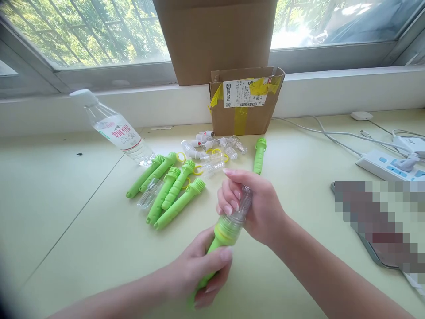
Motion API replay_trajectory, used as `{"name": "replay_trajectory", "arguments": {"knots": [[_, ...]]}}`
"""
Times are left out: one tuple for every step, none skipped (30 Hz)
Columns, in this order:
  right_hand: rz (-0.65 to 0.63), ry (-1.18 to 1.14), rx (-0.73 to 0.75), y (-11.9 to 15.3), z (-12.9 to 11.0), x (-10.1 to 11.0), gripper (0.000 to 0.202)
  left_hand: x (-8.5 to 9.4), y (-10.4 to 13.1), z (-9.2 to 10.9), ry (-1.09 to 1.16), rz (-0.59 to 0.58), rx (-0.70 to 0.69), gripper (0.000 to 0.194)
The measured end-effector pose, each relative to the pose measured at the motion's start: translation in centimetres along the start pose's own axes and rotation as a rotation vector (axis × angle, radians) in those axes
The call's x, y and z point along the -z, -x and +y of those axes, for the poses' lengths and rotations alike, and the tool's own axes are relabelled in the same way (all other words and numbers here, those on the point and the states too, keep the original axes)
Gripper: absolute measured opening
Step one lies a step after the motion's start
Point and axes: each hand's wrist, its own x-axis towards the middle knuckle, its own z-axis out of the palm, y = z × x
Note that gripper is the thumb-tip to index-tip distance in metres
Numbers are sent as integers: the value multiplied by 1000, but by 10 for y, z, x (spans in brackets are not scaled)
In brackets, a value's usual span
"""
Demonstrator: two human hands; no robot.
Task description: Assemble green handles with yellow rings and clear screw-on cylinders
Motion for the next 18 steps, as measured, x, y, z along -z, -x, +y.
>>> {"name": "replay_trajectory", "arguments": {"knots": [[-120, -45, -7, -1, -1, 4, 41, 3, 0, 2, 83, -134, 48, 35], [-191, -77, -7, -3, -2, 9, 44, 6, 0, 5, 152, -210, 88, 39], [-242, -90, -13, -4, -2, 12, 47, 8, -1, 7, 170, -234, 107, 41], [-258, -98, -22, -6, -1, 15, 51, 9, -1, 8, 159, -233, 119, 43], [-226, -107, -27, -7, 1, 17, 53, 9, -1, 8, 118, -188, 112, 43], [-156, -117, -33, -8, 3, 17, 54, 8, -2, 8, 62, -120, 95, 42], [-63, -129, -37, -9, 5, 16, 54, 6, -2, 7, 5, -43, 81, 40], [44, -138, -41, -9, 8, 13, 53, 3, -2, 5, -46, 36, 70, 37], [146, -139, -48, -9, 10, 10, 52, -1, -2, 2, -87, 109, 64, 34], [235, -131, -54, -8, 12, 7, 50, -5, -2, -1, -125, 171, 66, 32], [306, -113, -62, -8, 13, 3, 49, -8, -1, -4, -164, 228, 59, 30], [352, -88, -71, -7, 13, 0, 48, -11, -1, -7, -195, 284, 33, 30], [373, -62, -76, -5, 13, -2, 48, -13, -1, -9, -210, 321, 8, 30], [354, -38, -83, -4, 11, -2, 48, -14, 0, -9, -209, 338, -15, 30], [296, -23, -92, -4, 10, -2, 48, -14, 0, -9, -182, 325, -26, 30], [211, -21, -89, -3, 7, 0, 47, -12, 1, -8, -134, 277, -17, 31], [110, -35, -75, -3, 5, 2, 45, -9, 1, -5, -63, 188, 11, 31], [14, -57, -57, -4, 3, 6, 42, -6, 2, -2, 29, 83, 49, 32]]}}
